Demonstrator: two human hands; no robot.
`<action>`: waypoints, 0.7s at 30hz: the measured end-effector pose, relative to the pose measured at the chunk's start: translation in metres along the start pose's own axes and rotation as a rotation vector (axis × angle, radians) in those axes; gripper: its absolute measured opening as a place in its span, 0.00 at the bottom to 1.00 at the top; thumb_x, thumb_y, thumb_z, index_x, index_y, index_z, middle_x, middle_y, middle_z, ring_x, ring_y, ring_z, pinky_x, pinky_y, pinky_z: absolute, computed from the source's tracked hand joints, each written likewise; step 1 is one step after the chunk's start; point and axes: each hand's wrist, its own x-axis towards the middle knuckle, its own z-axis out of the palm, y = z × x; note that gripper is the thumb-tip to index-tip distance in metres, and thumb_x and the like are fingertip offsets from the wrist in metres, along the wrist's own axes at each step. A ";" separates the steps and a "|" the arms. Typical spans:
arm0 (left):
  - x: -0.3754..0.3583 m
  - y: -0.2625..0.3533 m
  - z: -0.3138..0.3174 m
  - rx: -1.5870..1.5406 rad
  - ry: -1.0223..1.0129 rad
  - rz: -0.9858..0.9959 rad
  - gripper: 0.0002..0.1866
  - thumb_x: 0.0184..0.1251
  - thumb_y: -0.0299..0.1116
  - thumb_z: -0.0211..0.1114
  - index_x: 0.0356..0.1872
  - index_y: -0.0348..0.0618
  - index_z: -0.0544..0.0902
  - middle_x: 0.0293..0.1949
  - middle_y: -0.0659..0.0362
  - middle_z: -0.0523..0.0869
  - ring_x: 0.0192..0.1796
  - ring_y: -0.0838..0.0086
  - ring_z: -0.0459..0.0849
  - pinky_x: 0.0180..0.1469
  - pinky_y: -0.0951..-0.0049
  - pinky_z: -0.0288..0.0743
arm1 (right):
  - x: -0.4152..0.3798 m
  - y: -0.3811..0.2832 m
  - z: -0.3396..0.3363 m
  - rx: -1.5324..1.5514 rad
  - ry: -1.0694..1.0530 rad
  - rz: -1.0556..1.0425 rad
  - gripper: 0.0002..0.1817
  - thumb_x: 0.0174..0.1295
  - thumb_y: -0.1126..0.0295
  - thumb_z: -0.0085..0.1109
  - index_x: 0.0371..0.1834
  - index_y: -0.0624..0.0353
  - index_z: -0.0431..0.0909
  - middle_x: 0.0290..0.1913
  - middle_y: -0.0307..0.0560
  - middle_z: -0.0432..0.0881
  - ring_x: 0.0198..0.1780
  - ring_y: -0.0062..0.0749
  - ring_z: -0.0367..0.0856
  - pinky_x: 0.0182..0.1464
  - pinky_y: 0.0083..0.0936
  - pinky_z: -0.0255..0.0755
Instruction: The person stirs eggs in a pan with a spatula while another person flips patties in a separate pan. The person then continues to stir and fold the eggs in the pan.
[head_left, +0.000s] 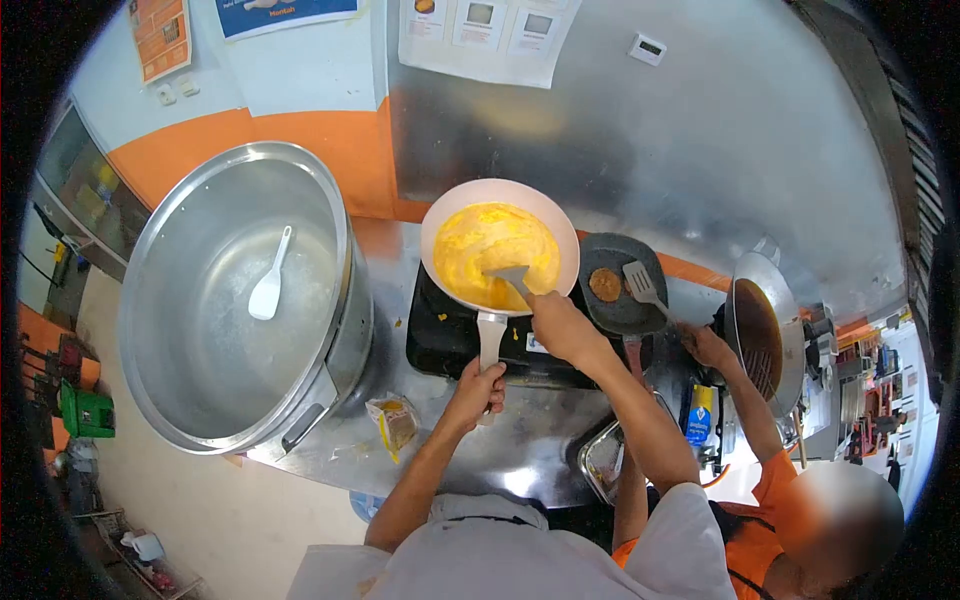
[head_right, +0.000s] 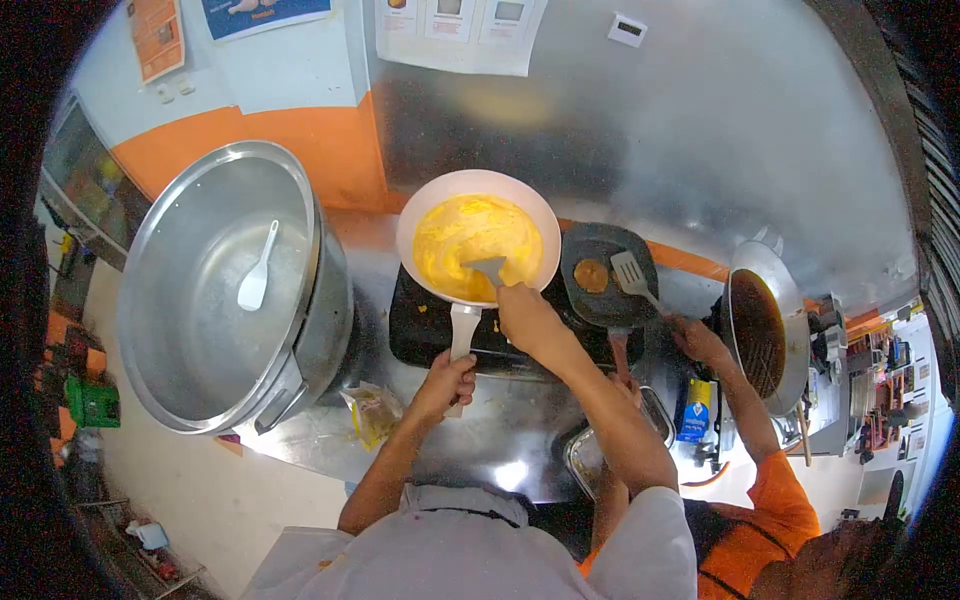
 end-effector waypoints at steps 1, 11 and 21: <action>0.000 0.003 0.002 0.003 -0.004 0.013 0.08 0.69 0.33 0.57 0.39 0.49 0.65 0.23 0.66 0.67 0.19 0.82 0.63 0.18 0.76 0.60 | 0.010 0.002 -0.002 -0.015 0.010 0.002 0.30 0.52 0.83 0.52 0.63 0.67 0.67 0.38 0.70 0.81 0.44 0.62 0.81 0.50 0.49 0.74; -0.007 0.009 0.009 0.027 0.018 -0.027 0.08 0.70 0.34 0.57 0.37 0.51 0.65 0.22 0.68 0.66 0.18 0.85 0.62 0.18 0.79 0.58 | 0.082 0.012 -0.015 -0.096 0.053 -0.015 0.16 0.55 0.79 0.54 0.48 0.67 0.78 0.40 0.66 0.82 0.44 0.58 0.83 0.47 0.45 0.78; -0.010 0.014 0.015 0.037 0.074 -0.073 0.09 0.69 0.35 0.58 0.38 0.51 0.66 0.23 0.68 0.67 0.18 0.87 0.62 0.17 0.82 0.58 | 0.044 0.047 -0.097 -0.035 0.052 -0.168 0.24 0.53 0.73 0.59 0.56 0.61 0.79 0.45 0.62 0.83 0.46 0.55 0.81 0.50 0.40 0.74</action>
